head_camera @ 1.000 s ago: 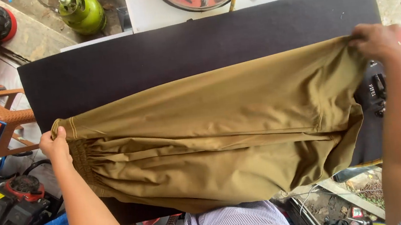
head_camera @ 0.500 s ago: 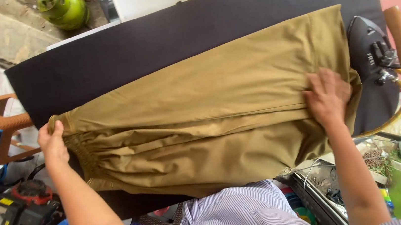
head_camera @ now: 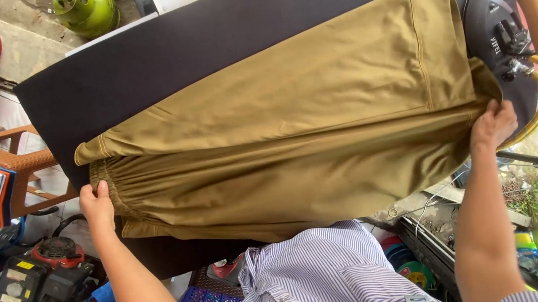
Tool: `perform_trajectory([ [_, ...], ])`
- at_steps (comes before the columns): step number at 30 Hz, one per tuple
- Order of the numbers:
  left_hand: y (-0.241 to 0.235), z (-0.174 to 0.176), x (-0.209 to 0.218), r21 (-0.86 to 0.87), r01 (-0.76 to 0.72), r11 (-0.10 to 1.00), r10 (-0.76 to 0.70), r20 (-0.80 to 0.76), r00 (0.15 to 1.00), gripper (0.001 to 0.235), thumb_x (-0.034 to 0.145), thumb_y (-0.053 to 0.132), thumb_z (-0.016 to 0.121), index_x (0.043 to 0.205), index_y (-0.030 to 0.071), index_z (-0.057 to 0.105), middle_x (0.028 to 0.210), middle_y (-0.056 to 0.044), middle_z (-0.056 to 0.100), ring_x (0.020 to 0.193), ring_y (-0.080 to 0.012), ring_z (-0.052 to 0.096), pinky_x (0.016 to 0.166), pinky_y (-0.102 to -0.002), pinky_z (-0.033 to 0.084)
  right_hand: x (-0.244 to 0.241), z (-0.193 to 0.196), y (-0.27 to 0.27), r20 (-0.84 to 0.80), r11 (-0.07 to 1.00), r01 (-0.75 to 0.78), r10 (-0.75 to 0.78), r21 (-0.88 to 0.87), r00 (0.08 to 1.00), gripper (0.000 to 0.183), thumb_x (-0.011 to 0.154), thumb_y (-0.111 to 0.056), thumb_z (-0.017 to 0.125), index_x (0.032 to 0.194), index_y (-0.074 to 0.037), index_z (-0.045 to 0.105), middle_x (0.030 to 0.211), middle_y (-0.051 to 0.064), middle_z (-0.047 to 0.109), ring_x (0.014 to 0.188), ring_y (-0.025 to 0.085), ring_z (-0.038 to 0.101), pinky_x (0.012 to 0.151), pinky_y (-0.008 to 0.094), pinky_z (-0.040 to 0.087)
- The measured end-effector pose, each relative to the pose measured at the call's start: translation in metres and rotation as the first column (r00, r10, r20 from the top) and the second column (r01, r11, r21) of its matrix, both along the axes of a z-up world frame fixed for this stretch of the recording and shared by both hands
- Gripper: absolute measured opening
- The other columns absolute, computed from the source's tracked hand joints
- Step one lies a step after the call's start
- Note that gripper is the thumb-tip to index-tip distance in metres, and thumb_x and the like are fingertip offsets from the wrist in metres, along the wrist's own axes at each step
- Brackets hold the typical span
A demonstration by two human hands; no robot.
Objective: The person irons a pair of khaki trousers on a black ironing board using a steam iron. They repeatedly smooth the fabric, adjust the garment's position, and press different sections including the waistband and legs.
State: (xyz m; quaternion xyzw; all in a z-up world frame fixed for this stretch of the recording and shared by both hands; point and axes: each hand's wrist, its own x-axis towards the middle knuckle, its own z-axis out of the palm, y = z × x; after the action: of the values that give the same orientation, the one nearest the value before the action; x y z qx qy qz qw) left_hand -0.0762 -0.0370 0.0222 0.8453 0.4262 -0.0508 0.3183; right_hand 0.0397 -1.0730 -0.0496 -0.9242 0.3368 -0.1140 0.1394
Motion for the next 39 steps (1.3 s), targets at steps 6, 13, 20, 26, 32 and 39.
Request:
perform_trajectory([
  [6,-0.008,0.02,0.0,0.035,0.04,0.999,-0.034,-0.159,0.987,0.049,0.119,0.04,0.068,0.139,-0.005,0.065,0.13,-0.021,0.066,0.116,-0.0394,0.062,0.097,-0.057,0.048,0.005,-0.01,-0.016,-0.333,0.994,0.082,-0.101,-0.07,0.938,0.04,0.126,-0.046,0.071,0.113,-0.009,0.08,0.109,0.028,0.074,0.097,0.053,0.073,0.078,0.071,0.061],
  [13,-0.016,0.036,-0.014,-0.035,-0.036,0.999,0.032,-0.117,0.993,0.058,0.127,0.055,0.047,0.094,0.008,0.055,0.083,-0.008,0.047,0.08,-0.0259,0.049,0.078,-0.045,0.039,-0.032,0.045,0.023,-0.084,0.923,-0.08,0.052,-0.376,0.995,0.024,0.116,-0.011,0.083,0.117,-0.007,0.06,0.114,0.017,0.071,0.084,0.04,0.078,0.065,0.058,0.06],
  [20,0.013,0.003,-0.054,-0.099,0.013,0.995,-0.014,-0.007,1.0,0.062,0.112,0.047,0.068,0.15,-0.002,0.06,0.14,-0.02,0.067,0.128,-0.0311,0.064,0.108,-0.046,0.049,-0.067,0.069,0.142,-0.323,0.801,-0.591,0.537,-0.096,0.78,0.051,0.116,-0.039,0.054,0.16,-0.014,0.06,0.163,0.017,0.052,0.147,0.042,0.046,0.109,0.063,0.043],
  [26,-0.035,0.076,-0.052,-0.288,-0.141,0.947,0.05,-0.301,0.952,0.062,0.111,0.064,0.056,0.136,0.008,0.048,0.133,-0.005,0.047,0.124,-0.0251,0.049,0.109,-0.043,0.042,-0.098,0.081,0.112,-0.215,0.983,-0.074,0.11,0.17,0.97,0.065,0.119,-0.048,0.044,0.172,-0.012,0.037,0.173,0.024,0.031,0.156,0.045,0.03,0.122,0.068,0.03],
  [32,-0.009,0.066,-0.112,-0.592,-0.206,0.779,0.257,0.002,0.966,0.036,0.114,0.035,0.068,0.14,0.01,0.068,0.133,-0.002,0.072,0.12,-0.0165,0.068,0.105,-0.033,0.054,-0.167,0.017,0.048,-0.2,0.421,0.344,-0.349,0.839,0.915,0.04,0.111,-0.057,0.064,0.136,-0.028,0.054,0.139,0.0,0.065,0.121,0.021,0.064,0.089,0.045,0.055],
  [39,0.0,0.054,-0.118,-0.64,-0.172,0.749,0.272,0.059,0.961,0.037,0.113,0.024,0.068,0.146,0.008,0.065,0.138,-0.005,0.071,0.126,-0.0158,0.066,0.115,-0.033,0.053,-0.179,-0.017,0.01,0.011,0.362,0.17,-0.447,0.916,0.894,0.031,0.117,-0.021,0.073,0.096,-0.023,0.049,0.098,-0.004,0.059,0.092,0.014,0.057,0.078,0.033,0.052],
])
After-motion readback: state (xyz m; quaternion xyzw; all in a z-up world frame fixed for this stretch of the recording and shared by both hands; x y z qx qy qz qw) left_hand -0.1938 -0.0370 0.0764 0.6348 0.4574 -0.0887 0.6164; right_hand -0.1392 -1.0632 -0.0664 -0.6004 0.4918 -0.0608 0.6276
